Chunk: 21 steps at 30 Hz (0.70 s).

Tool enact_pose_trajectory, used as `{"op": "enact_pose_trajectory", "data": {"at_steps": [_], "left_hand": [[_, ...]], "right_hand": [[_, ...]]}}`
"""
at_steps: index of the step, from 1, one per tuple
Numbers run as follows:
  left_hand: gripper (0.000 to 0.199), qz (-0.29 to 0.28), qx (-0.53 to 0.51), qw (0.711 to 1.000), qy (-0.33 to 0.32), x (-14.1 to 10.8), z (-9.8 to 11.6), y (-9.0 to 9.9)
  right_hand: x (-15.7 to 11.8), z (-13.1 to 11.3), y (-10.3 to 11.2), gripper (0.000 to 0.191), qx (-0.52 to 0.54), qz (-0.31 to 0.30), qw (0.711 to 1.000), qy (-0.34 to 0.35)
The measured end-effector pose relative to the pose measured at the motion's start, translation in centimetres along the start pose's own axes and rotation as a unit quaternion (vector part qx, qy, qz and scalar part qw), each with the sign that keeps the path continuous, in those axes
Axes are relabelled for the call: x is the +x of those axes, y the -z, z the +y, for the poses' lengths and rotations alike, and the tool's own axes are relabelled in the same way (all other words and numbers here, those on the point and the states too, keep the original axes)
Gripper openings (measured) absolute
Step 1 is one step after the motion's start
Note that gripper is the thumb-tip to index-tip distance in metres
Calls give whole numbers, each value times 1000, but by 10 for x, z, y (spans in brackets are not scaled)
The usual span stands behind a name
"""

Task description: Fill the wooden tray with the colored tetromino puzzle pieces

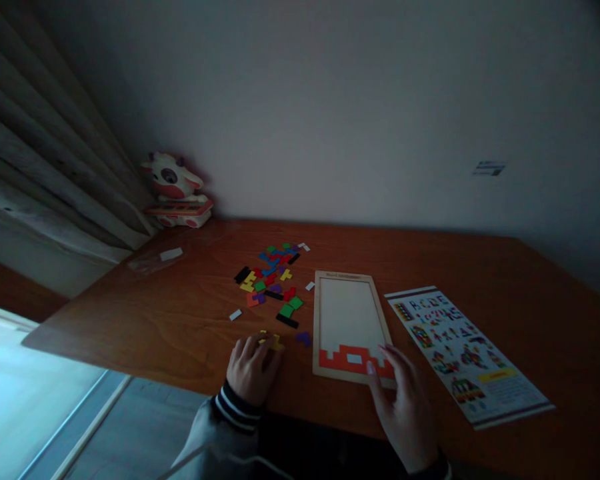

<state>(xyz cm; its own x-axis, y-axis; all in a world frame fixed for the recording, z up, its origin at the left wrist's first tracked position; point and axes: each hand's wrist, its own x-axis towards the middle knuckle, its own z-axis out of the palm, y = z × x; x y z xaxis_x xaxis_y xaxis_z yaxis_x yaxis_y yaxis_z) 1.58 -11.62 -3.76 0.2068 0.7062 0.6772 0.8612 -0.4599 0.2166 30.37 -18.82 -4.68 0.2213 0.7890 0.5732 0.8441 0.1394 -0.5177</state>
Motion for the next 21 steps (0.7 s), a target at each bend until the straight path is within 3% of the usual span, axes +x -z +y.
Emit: {"op": "enact_pose_trajectory", "data": {"at_steps": [6, 14, 21], "left_hand": [[19, -11, -7, 1000, 9, 2, -4, -3], [17, -31, -84, 992, -92, 12, -9, -5], [29, -1, -93, 990, -102, 14, -20, 2]], "right_hand": [[1, -1, 1, 41, 6, -2, 1000, -3], [1, -2, 1, 42, 8, 4, 1000, -6], [0, 0, 1, 41, 8, -5, 1000, -2]]}}
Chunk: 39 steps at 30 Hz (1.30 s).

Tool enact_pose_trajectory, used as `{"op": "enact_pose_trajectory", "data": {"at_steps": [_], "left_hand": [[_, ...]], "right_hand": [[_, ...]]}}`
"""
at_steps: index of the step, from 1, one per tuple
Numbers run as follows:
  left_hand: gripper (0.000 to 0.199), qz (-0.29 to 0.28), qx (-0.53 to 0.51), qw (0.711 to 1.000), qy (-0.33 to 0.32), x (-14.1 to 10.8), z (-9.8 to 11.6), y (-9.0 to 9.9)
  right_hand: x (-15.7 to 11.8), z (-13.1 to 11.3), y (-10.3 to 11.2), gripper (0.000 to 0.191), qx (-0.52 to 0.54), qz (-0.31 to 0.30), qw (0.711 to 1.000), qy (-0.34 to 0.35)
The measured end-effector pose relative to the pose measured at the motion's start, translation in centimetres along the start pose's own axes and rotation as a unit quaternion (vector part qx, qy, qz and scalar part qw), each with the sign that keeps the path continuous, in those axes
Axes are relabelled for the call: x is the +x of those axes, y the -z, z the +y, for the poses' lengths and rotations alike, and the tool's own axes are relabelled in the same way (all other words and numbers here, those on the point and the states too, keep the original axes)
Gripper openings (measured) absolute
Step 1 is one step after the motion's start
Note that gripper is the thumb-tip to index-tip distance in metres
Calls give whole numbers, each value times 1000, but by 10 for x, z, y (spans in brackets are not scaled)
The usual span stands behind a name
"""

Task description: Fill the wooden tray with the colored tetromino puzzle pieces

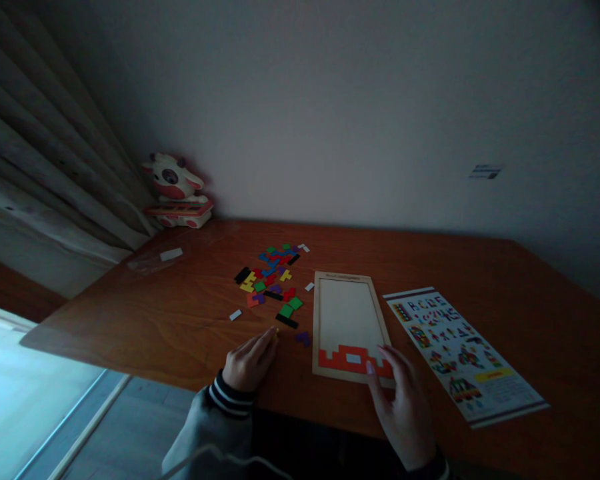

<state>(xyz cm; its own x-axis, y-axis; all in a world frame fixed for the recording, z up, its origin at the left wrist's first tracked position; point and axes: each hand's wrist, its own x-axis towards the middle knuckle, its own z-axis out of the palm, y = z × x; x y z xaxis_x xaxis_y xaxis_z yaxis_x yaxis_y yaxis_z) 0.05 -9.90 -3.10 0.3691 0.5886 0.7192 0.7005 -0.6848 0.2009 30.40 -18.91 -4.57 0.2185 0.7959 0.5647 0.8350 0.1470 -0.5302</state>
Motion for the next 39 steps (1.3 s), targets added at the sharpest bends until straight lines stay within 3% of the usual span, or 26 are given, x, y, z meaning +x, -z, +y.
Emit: {"op": "enact_pose_trajectory", "data": {"at_steps": [6, 12, 15, 19, 24, 30, 39], "left_hand": [[22, 11, 7, 1000, 15, -3, -12, 6], [19, -8, -14, 995, 102, -4, -11, 0], [19, -11, -19, 993, 113, -4, -10, -3], [22, -24, -31, 995, 91, -3, -11, -5], [21, -41, -48, 994, 87, -2, -11, -4], [20, -57, -65, 994, 65, 0, -12, -3], [18, -45, -47, 998, 25, 7, -2, 1]], "right_hand": [[1, 1, -1, 40, -1, 5, 1000, -4], [1, -4, 3, 34, -4, 28, 999, 24], [-1, -28, -1, 33, 5, 19, 997, 78], [-4, -77, -26, 30, 12, -91, 983, 161], [-3, -115, -65, 36, 29, -124, 978, 168], [-2, -114, -69, 36, 44, -166, 972, 159], [-3, -90, -58, 41, 99, -165, 939, 286]]}}
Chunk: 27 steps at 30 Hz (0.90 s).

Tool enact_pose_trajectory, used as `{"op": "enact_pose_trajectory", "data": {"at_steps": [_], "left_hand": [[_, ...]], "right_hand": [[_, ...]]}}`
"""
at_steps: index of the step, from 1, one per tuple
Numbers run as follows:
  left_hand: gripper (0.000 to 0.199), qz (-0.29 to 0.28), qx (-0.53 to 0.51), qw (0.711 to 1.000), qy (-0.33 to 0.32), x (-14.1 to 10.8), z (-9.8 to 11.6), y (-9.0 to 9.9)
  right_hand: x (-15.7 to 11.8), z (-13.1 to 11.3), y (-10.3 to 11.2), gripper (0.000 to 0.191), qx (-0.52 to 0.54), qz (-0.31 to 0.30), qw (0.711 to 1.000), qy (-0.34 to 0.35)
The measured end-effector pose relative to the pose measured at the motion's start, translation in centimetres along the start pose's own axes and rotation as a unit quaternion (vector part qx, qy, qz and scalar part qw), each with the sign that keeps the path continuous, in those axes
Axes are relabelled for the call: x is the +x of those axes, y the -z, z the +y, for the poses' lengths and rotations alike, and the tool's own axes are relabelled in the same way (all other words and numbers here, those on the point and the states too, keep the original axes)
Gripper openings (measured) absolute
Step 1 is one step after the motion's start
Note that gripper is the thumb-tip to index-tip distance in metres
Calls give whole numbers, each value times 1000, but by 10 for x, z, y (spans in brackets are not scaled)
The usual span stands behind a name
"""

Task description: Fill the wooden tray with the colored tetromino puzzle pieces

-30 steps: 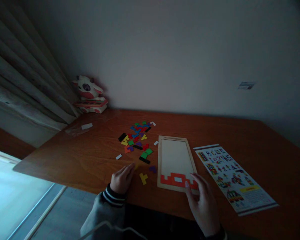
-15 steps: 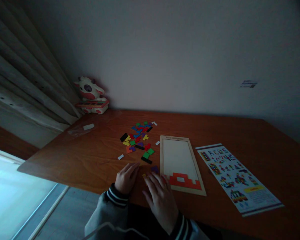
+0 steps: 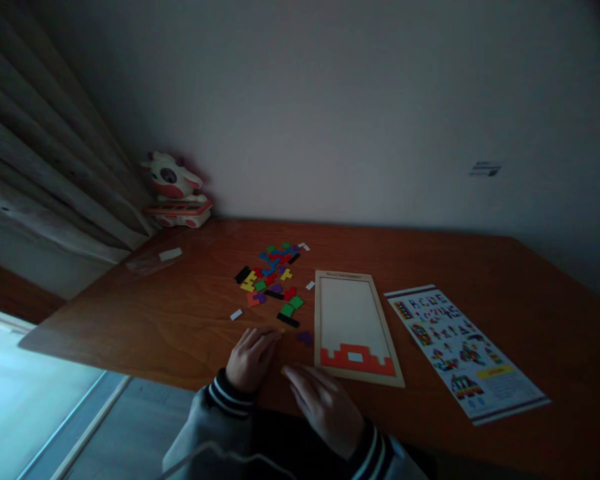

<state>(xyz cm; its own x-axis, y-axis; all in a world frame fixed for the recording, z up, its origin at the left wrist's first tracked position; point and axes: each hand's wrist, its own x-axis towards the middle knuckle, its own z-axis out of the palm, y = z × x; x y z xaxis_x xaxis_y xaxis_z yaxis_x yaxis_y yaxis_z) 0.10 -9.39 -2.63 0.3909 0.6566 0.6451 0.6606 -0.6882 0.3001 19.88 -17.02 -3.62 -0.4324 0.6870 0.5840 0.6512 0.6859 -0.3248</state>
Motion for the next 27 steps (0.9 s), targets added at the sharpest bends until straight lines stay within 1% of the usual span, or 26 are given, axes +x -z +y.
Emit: {"op": "enact_pose_trajectory", "data": {"at_steps": [4, 7, 9, 10, 12, 15, 17, 20, 24, 27], "left_hand": [[16, 14, -24, 1000, 6, 5, 13, -4], [16, 10, -39, 999, 4, 9, 25, -11], [17, 6, -39, 999, 1, 13, 33, -16], [17, 1, -39, 999, -2, 15, 37, -19], [19, -7, -47, 999, -10, 18, 46, -26], [22, -24, -75, 997, -24, 23, 60, -39], [23, -39, -85, 995, -28, 25, 68, -47], [25, -72, -66, 995, -37, 28, 77, -55], [22, -116, -17, 993, -13, 29, 85, -52], [23, -118, -16, 993, -10, 26, 86, -50]], "right_hand": [[-4, 2, 7, 43, 5, 16, 1000, 20], [-12, 9, 19, 43, 11, 44, 999, 4], [-20, 22, 32, 41, 17, 75, 996, -34], [-25, 31, 40, 37, 17, 99, 993, -67], [-36, 51, 58, 31, 6, 152, 980, -129], [-51, 79, 81, 20, -15, 199, 960, -198], [-57, 90, 91, 19, -24, 203, 947, -249], [-60, 95, 94, 23, -17, 189, 936, -298], [-61, 93, 88, 26, 2, 162, 939, -305], [-63, 94, 85, 26, 6, 161, 935, -316]]}}
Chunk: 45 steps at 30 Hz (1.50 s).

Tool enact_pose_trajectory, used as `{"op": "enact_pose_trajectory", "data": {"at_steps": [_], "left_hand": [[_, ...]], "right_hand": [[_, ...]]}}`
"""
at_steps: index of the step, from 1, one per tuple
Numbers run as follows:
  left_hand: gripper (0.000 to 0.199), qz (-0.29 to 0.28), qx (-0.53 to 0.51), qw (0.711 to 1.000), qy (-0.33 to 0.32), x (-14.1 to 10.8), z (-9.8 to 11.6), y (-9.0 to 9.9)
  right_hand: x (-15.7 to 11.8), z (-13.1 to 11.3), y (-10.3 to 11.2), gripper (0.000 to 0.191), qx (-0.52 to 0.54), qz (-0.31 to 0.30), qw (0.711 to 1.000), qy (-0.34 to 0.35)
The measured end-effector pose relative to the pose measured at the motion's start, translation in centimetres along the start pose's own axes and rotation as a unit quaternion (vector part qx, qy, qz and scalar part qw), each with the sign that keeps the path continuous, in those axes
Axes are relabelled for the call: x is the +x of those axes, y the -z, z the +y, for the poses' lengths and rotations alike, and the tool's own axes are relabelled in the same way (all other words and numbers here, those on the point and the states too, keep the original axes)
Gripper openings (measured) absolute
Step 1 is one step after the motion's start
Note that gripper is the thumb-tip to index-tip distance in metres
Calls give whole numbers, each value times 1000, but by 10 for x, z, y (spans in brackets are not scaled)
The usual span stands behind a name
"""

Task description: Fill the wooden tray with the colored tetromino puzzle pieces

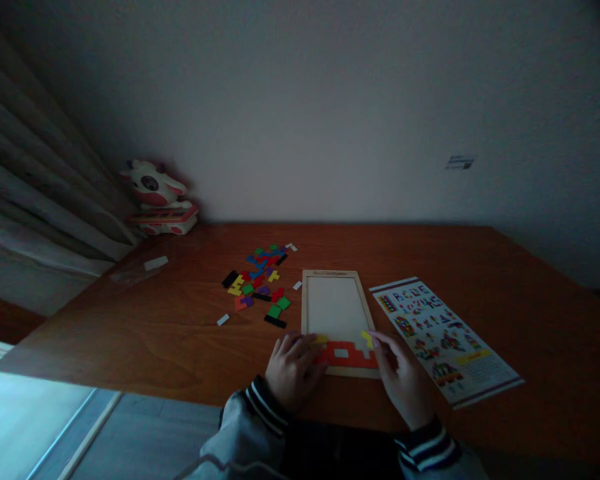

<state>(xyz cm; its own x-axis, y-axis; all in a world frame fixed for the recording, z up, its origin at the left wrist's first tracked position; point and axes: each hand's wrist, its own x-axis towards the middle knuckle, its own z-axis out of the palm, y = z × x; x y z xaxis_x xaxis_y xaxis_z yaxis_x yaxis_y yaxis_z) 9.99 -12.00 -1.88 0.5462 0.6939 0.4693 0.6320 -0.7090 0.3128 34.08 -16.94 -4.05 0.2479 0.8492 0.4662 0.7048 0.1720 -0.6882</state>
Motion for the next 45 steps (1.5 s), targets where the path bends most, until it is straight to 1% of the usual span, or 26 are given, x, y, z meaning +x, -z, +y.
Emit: {"op": "enact_pose_trajectory", "data": {"at_steps": [3, 6, 9, 13, 17, 23, 27, 32, 36, 40, 42, 45], "left_hand": [[24, 16, -7, 1000, -19, -4, -1, -3], [20, 26, -6, 999, -20, -5, -2, -5], [23, 20, -1, 1000, -14, -5, -2, -5], [23, 10, 3, 1000, -22, -4, -1, -3], [23, 11, 0, 1000, -28, -6, -3, -6], [30, 6, -8, 999, -37, -8, -6, -11], [33, 7, -14, 999, -39, -8, -7, -11], [34, 5, -13, 1000, -24, -8, -6, -12], [35, -5, -24, 999, -30, -7, -10, -6], [33, -31, -35, 997, -55, -11, -24, 6], [36, -42, -41, 997, -57, -14, -31, 11], [41, -39, -60, 996, -58, -18, -37, 14]], "right_hand": [[0, 3, 0, 26, -3, -8, 1000, -3], [2, 2, 1, 25, -10, -18, 1000, 7], [4, -1, 2, 24, -8, -24, 999, 24], [5, -2, 1, 25, -18, -32, 999, 38], [4, 2, -2, 27, -52, -50, 996, 50], [3, 4, -6, 25, -112, -67, 988, 86], [2, 4, -6, 23, -150, -54, 983, 91], [2, 1, -4, 21, -148, -69, 983, 83], [4, -8, -1, 18, -147, -81, 982, 86], [4, -18, 1, 17, -114, -121, 981, 95], [4, -20, 2, 19, -93, -140, 981, 101], [2, -18, 0, 19, -80, -134, 982, 103]]}}
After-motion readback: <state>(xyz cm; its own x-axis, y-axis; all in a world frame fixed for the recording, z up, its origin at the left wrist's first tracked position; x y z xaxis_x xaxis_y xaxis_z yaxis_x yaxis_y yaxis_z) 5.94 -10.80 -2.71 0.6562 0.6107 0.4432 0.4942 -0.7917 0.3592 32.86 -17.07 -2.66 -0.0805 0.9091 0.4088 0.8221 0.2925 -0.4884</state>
